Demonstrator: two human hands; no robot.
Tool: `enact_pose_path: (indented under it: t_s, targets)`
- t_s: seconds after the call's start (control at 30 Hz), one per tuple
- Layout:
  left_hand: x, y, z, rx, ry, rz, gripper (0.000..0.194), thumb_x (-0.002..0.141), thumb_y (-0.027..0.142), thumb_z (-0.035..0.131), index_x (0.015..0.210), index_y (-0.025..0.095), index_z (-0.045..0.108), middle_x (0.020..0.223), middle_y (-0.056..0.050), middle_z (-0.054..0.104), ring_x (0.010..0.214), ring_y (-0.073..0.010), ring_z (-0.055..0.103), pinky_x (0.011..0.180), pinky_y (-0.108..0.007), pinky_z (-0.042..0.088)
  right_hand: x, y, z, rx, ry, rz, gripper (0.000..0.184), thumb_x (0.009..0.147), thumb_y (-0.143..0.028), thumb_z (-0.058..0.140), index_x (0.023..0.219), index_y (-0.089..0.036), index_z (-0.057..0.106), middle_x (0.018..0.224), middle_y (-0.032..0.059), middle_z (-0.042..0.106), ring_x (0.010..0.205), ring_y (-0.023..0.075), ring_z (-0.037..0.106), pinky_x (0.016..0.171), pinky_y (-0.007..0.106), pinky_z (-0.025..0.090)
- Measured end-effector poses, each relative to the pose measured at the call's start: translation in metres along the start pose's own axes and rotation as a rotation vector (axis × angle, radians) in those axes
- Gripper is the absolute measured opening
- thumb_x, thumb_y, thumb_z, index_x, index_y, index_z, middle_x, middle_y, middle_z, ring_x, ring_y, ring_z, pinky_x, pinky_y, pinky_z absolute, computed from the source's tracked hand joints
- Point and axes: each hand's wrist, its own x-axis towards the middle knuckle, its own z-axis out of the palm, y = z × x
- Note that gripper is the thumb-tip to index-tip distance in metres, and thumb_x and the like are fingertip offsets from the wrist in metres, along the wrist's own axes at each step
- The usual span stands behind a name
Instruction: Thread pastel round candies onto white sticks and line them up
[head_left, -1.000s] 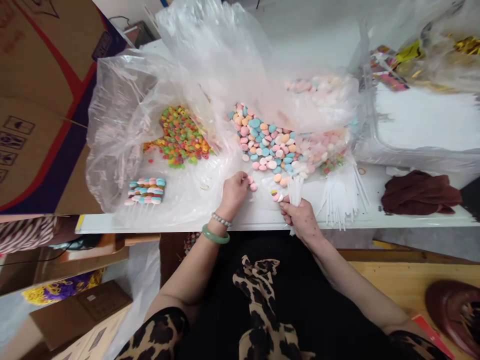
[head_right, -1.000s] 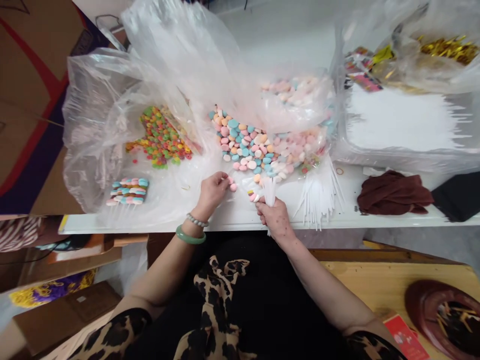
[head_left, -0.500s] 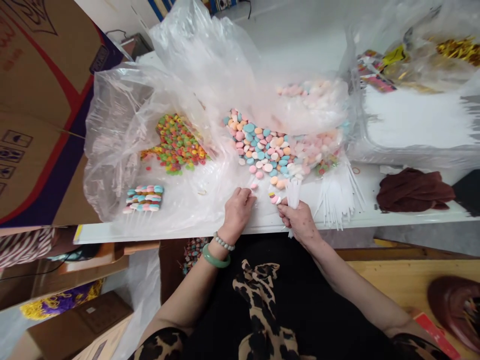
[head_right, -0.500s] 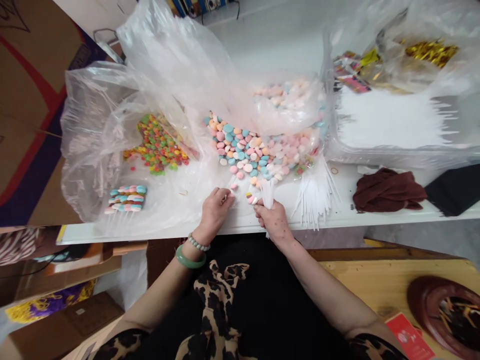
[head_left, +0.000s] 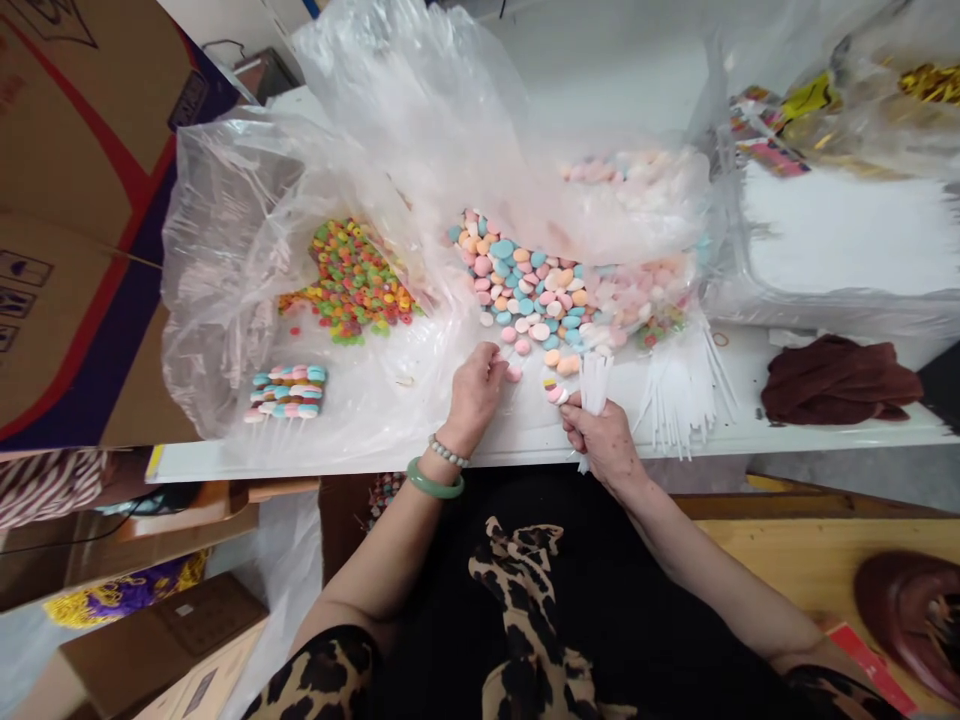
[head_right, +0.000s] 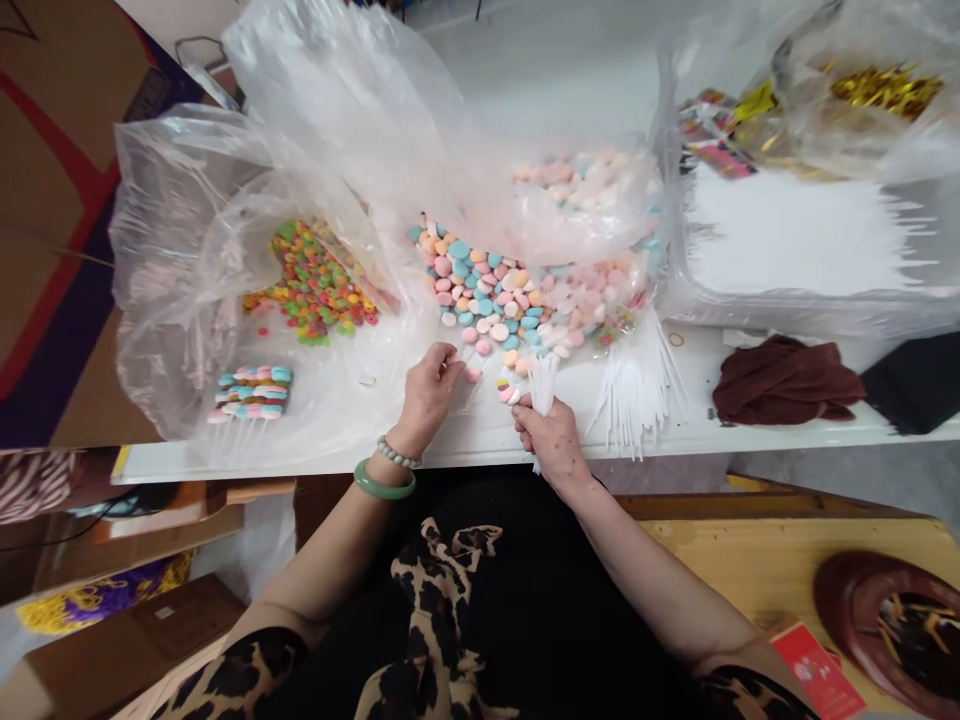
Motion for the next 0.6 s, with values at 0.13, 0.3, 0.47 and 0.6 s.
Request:
enact_pose_path:
  t_s: [0.13, 0.3, 0.47, 0.6]
  targets:
    - [-0.002, -0.001, 0.002, 0.004, 0.047, 0.041, 0.02, 0.085, 0.026, 0.055, 0.104, 0.021, 0.061, 0.084, -0.001, 0.064, 0.071, -0.0148, 0.057, 0.07, -0.026, 0.042, 0.001, 0.001, 0.0, 0.013, 0.01, -0.008, 0.016, 0.068, -0.027, 0.068, 0.076, -0.016, 0.061, 0.051, -0.0061, 0.052, 0.035, 0.005, 0.038, 0.034, 0.02, 0.023]
    - [-0.01, 0.006, 0.004, 0.025, -0.002, 0.167, 0.022, 0.086, 0.02, 0.055, 0.106, 0.019, 0.063, 0.091, -0.003, 0.068, 0.081, -0.0149, 0.061, 0.075, -0.027, 0.046, 0.001, 0.001, 0.002, 0.078, 0.055, -0.018, 0.016, 0.067, -0.027, 0.07, 0.075, -0.016, 0.06, 0.05, -0.0066, 0.052, 0.034, 0.0049, 0.038, 0.033, 0.019, 0.023]
    - [-0.006, 0.025, 0.017, 0.035, -0.076, 0.25, 0.018, 0.089, 0.022, 0.054, 0.103, 0.019, 0.064, 0.09, -0.004, 0.068, 0.082, -0.015, 0.061, 0.077, -0.027, 0.046, -0.001, -0.003, 0.0, 0.219, 0.209, -0.095, 0.018, 0.066, -0.026, 0.071, 0.074, -0.017, 0.059, 0.049, -0.0066, 0.052, 0.034, 0.0052, 0.039, 0.033, 0.019, 0.023]
    - [0.008, 0.035, 0.039, 0.206, -0.207, 0.443, 0.02, 0.094, 0.023, 0.046, 0.1, 0.017, 0.063, 0.093, -0.007, 0.066, 0.089, -0.0183, 0.058, 0.079, -0.029, 0.044, -0.002, -0.007, -0.004, 0.269, 0.274, -0.155, 0.019, 0.065, -0.026, 0.072, 0.075, -0.017, 0.058, 0.05, -0.0063, 0.053, 0.035, 0.0054, 0.04, 0.033, 0.019, 0.023]
